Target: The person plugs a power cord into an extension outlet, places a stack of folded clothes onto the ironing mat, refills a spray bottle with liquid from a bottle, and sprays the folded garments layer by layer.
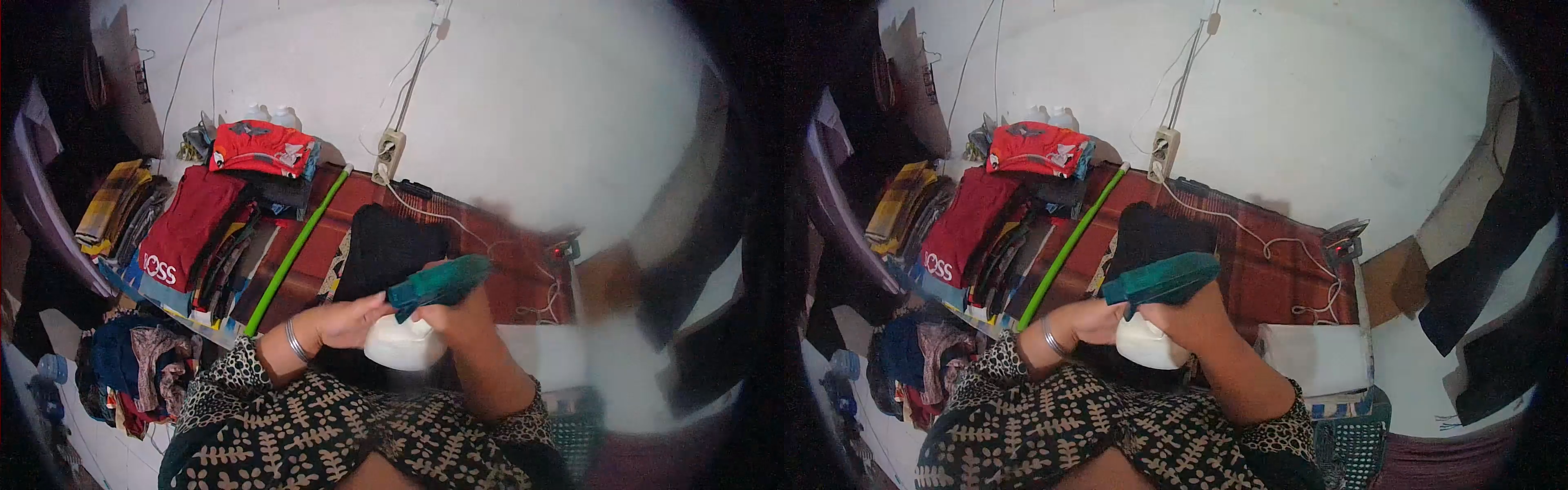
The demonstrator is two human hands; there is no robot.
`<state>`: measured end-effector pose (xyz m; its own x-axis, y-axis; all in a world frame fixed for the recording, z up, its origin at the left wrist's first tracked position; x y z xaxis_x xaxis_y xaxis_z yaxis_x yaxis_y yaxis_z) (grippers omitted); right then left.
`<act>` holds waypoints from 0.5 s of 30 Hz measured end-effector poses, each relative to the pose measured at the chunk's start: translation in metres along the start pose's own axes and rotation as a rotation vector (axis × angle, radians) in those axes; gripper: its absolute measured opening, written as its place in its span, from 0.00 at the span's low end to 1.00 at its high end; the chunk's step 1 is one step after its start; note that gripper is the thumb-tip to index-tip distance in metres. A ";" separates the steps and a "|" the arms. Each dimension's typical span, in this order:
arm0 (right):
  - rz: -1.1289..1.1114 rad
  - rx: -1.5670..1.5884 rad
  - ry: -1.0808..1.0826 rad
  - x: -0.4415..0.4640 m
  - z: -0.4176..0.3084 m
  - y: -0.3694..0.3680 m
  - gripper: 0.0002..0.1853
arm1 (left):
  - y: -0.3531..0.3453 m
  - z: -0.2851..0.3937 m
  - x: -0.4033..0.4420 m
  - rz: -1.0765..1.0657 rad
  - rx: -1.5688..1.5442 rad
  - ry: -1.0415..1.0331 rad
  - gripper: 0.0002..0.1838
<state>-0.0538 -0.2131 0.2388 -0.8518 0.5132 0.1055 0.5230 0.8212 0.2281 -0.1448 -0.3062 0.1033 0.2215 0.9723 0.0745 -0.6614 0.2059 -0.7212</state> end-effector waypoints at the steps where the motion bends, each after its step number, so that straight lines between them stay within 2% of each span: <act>1: 0.040 0.040 -0.042 0.002 -0.001 0.004 0.27 | 0.014 -0.017 -0.005 0.232 0.054 0.174 0.40; 2: 0.040 0.041 -0.043 0.004 -0.003 0.005 0.27 | 0.026 -0.025 -0.003 0.232 0.054 0.174 0.40; 4: -0.006 0.142 -0.021 0.008 -0.006 0.003 0.27 | 0.010 -0.040 -0.006 -0.383 -0.315 0.310 0.37; 5: -0.008 0.150 -0.024 0.012 0.000 0.006 0.27 | 0.012 -0.047 -0.001 -0.330 -0.412 0.278 0.34; 6: -0.003 0.085 0.078 0.015 0.000 0.009 0.25 | 0.006 -0.047 -0.002 -0.332 -0.415 0.279 0.34; 8: 0.004 0.014 0.181 0.020 -0.007 0.011 0.24 | 0.018 -0.047 0.003 0.051 -0.220 0.171 0.34; 9: 0.051 0.154 0.086 0.024 -0.008 0.014 0.17 | 0.001 -0.035 0.010 -0.292 -0.377 -0.015 0.32; 10: 0.097 0.293 -0.011 0.026 -0.010 0.015 0.10 | -0.004 -0.038 0.008 -0.294 -0.378 -0.017 0.32; 12: 0.234 0.430 0.008 0.020 -0.021 0.010 0.09 | 0.002 -0.036 0.003 0.128 0.112 -0.197 0.32; 13: 0.265 0.386 0.019 0.021 -0.018 0.010 0.08 | 0.007 -0.036 0.003 0.183 0.142 -0.173 0.37; 14: 0.297 0.343 0.029 0.022 -0.013 0.011 0.08 | 0.003 -0.036 0.005 0.184 0.139 -0.174 0.37; 15: 0.299 0.342 0.028 0.025 -0.003 0.010 0.08 | 0.001 -0.031 0.006 0.295 0.266 -0.232 0.38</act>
<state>-0.0696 -0.1931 0.2464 -0.6600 0.7371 0.1451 0.7220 0.6758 -0.1486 -0.1218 -0.3036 0.0818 -0.1500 0.9864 0.0667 -0.8399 -0.0915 -0.5350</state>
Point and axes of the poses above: each hand's wrist, its own x-axis towards the middle knuckle, its own y-axis out of the back of the hand, z = x × y, the point moved 5 cm from there along x, towards the middle knuckle, and after that the axes turned 9 degrees about -y, right-handed, at the moved point
